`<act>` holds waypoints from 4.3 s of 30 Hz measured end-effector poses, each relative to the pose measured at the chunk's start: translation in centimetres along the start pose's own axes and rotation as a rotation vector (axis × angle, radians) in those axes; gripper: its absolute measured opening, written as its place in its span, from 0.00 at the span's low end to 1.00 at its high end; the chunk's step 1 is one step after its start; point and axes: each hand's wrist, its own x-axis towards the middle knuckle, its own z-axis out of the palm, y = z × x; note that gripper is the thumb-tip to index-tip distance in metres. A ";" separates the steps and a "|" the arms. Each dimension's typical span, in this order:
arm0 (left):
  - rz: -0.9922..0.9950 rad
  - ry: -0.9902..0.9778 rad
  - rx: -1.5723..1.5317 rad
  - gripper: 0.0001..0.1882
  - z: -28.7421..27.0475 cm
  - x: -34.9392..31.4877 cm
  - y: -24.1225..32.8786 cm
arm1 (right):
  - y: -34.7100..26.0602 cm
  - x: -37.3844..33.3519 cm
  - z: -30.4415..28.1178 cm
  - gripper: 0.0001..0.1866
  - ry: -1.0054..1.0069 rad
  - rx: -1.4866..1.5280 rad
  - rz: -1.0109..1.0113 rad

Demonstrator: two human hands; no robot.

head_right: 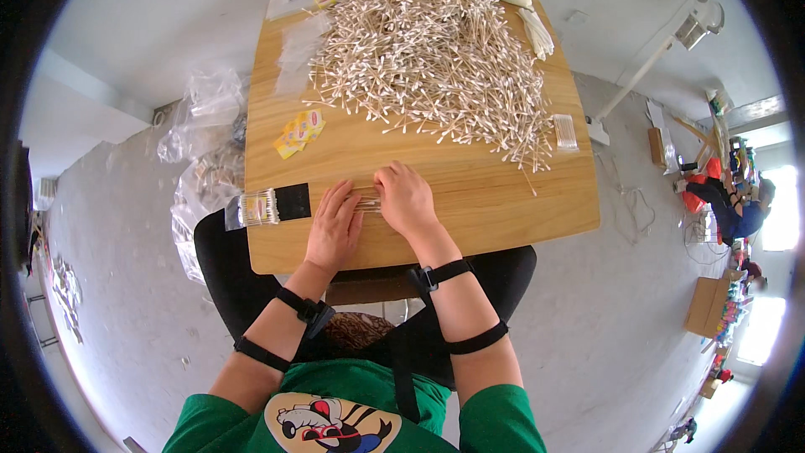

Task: Sort and arrange cotton swabs into a plastic container.

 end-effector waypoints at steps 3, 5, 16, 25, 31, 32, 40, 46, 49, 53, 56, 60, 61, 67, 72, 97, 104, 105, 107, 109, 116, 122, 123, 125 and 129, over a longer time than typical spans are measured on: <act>-0.036 0.036 -0.048 0.18 0.1 -0.2 -0.2 | 0.2 -0.5 -0.4 0.02 -0.023 0.032 -0.002; -0.165 0.063 -0.225 0.18 0.0 -0.5 -0.5 | 0.7 -0.9 -0.6 0.04 -0.056 0.055 0.003; -0.395 0.175 -0.915 0.27 0.0 1.5 -1.0 | -2.8 -2.4 3.2 0.20 0.294 0.602 0.120; -0.386 0.164 -0.865 0.29 -0.9 0.6 -2.3 | -2.7 -2.0 4.8 0.21 0.356 1.165 0.315; -0.025 -0.046 -0.106 0.37 -3.6 0.5 -2.3 | -0.8 -2.1 1.9 0.05 0.268 0.639 0.288; -0.030 -0.049 -0.104 0.36 -3.4 0.2 -2.6 | -1.3 -1.8 1.3 0.03 0.185 0.410 0.227; -0.016 -0.056 -0.013 0.31 -2.9 0.3 -2.4 | -0.9 -1.1 0.6 0.03 0.049 0.117 -0.093; 0.031 -0.162 0.235 0.29 -2.4 0.3 -1.7 | -1.3 -0.3 0.2 0.02 -0.135 0.031 -0.052; 0.019 -0.205 0.284 0.28 -2.2 0.4 -1.5 | -0.9 -0.2 -0.3 0.02 -0.197 -0.017 -0.060; 0.016 -0.182 0.306 0.26 -2.3 0.4 -1.6 | 0.5 -1.0 -2.5 0.01 -0.175 -0.052 0.030; 0.002 -0.144 0.184 0.23 -2.5 0.4 -1.9 | 1.2 -3.6 -4.4 0.02 -0.131 0.002 0.114; 0.034 -0.112 0.098 0.20 -2.7 0.2 -2.0 | -0.7 -9.5 -5.4 0.02 -0.160 0.099 0.151; 0.024 -0.123 0.080 0.20 -2.8 0.1 -1.9 | -1.0 -10.9 -5.0 0.02 -0.160 0.089 0.118; 0.031 -0.176 0.113 0.26 -2.5 0.2 -1.7 | -1.8 -10.7 -2.7 0.05 0.100 0.085 0.136; 0.057 -0.281 0.271 0.32 -2.7 0.4 -1.5 | 1.7 -1.2 -0.5 0.13 0.270 0.012 0.108; -0.072 0.019 -0.112 0.21 -3.0 3.2 -3.2 | 1.3 1.0 -0.5 0.15 0.182 0.026 0.072; 0.150 -0.099 0.133 0.13 -1.6 8.4 -4.2 | 1.0 1.3 -1.3 0.13 0.080 -0.092 -0.018; 0.155 -0.103 0.133 0.13 -1.8 8.4 -4.1 | 1.2 1.2 -1.4 0.11 0.045 -0.093 0.015; 0.004 -0.246 0.112 0.08 -2.4 7.9 -3.9 | 1.6 0.8 -1.8 0.09 0.026 -0.099 0.031; -0.005 -0.184 0.087 0.06 -2.6 6.8 -4.0 | 1.9 0.4 -2.1 0.07 0.005 -0.104 0.039; -0.243 -0.047 -0.082 0.04 -2.2 6.7 -3.9 | 3.1 -1.2 -2.2 0.06 0.127 -0.015 0.013; -0.208 0.016 0.006 0.05 -0.3 8.4 -2.6 | 3.2 -2.1 -2.8 0.06 0.149 0.038 0.039; -0.206 0.016 0.004 0.05 -0.1 8.4 -2.2 | 3.2 -2.4 -2.9 0.05 0.152 0.027 0.048; -0.170 -0.018 0.006 0.07 0.0 8.2 -1.6 | 3.8 -2.8 -3.1 0.05 0.178 -0.003 0.086; -0.210 -0.022 -0.096 0.08 0.1 7.2 -3.0 | 5.5 -2.6 -3.7 0.05 0.247 -0.043 0.169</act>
